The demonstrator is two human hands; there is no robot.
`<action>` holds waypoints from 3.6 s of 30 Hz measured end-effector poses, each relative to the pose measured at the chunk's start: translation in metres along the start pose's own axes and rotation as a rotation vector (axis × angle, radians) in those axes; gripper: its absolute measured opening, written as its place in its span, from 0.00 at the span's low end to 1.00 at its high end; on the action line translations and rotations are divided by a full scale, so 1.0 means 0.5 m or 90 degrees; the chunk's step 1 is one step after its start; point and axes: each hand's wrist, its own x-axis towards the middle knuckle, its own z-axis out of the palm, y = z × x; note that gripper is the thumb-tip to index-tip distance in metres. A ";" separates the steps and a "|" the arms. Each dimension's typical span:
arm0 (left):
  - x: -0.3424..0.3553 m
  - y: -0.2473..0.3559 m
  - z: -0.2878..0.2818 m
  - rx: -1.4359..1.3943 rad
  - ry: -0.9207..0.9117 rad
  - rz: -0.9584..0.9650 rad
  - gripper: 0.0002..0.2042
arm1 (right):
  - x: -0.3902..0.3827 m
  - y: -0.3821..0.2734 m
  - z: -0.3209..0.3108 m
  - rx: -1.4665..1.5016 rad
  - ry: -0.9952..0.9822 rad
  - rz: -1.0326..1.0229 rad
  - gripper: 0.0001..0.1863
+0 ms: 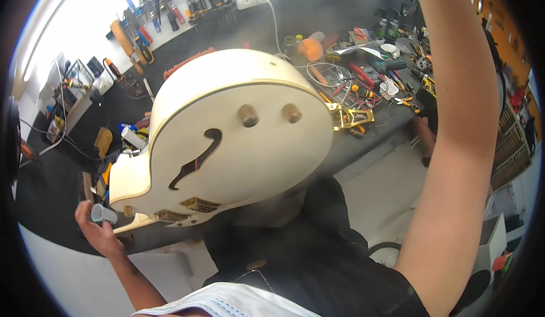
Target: The person works on the electronics of a white hollow-body electric guitar in a workshop. They manipulate wires and components inside the guitar's f-hole, then remove the backplate to access the internal cavity. The person uses a soldering iron to work on the wiring and handles small metal parts and screws.
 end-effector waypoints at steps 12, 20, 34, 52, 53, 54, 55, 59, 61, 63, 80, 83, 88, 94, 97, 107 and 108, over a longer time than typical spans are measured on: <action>0.457 0.638 0.352 -0.412 -0.626 0.227 0.20 | -0.054 0.079 -0.005 0.102 0.097 0.048 0.12; 0.456 0.704 0.409 -0.481 -0.711 0.134 0.05 | -0.152 0.138 -0.001 0.109 0.165 0.023 0.12; 0.443 0.699 0.431 -0.606 -0.600 0.119 0.04 | -0.549 0.084 0.076 0.249 0.235 0.107 0.29; 0.476 0.697 0.422 -0.591 -0.620 -0.047 0.09 | -0.374 -0.074 0.236 1.308 -0.439 0.387 0.09; 0.471 0.697 0.409 -0.592 -0.620 -0.103 0.11 | -0.374 -0.062 0.226 1.226 -0.478 0.378 0.09; 0.470 0.699 0.403 -0.558 -0.606 -0.079 0.12 | -0.370 -0.059 0.220 1.228 -0.490 0.403 0.09; 0.470 0.701 0.396 -0.525 -0.591 -0.055 0.14 | -0.366 -0.058 0.214 1.229 -0.501 0.428 0.09; 0.446 0.703 0.369 -0.362 -0.454 -0.118 0.19 | -0.350 -0.047 0.191 1.105 -0.550 0.434 0.08; 0.420 0.682 0.368 -0.285 -0.387 -0.209 0.17 | -0.340 -0.044 0.164 1.095 -0.591 0.490 0.07; 0.422 0.683 0.380 -0.378 -0.309 -0.294 0.16 | -0.336 -0.040 0.142 1.096 -0.646 0.572 0.07; 0.434 0.685 0.376 -0.350 -0.425 -0.286 0.11 | -0.326 -0.023 0.145 1.257 -0.641 0.722 0.07; 0.445 0.680 0.371 -0.329 -0.448 -0.101 0.11 | -0.325 -0.012 0.158 1.259 -0.638 0.782 0.08; 0.443 0.669 0.377 -0.439 -0.427 -0.251 0.10 | -0.319 -0.021 0.145 1.292 -0.642 0.758 0.10; 0.444 0.680 0.369 -0.393 -0.503 -0.161 0.09 | -0.317 -0.021 0.165 1.230 -0.601 0.797 0.10; 0.452 0.697 0.360 -0.328 -0.597 -0.030 0.07 | -0.311 -0.020 0.154 1.229 -0.580 0.754 0.09; 0.457 0.697 0.367 -0.332 -0.642 0.062 0.04 | -0.316 -0.026 0.150 1.197 -0.488 0.654 0.13; 0.451 0.697 0.366 -0.336 -0.642 0.048 0.03 | -0.321 -0.027 0.155 1.235 -0.484 0.695 0.13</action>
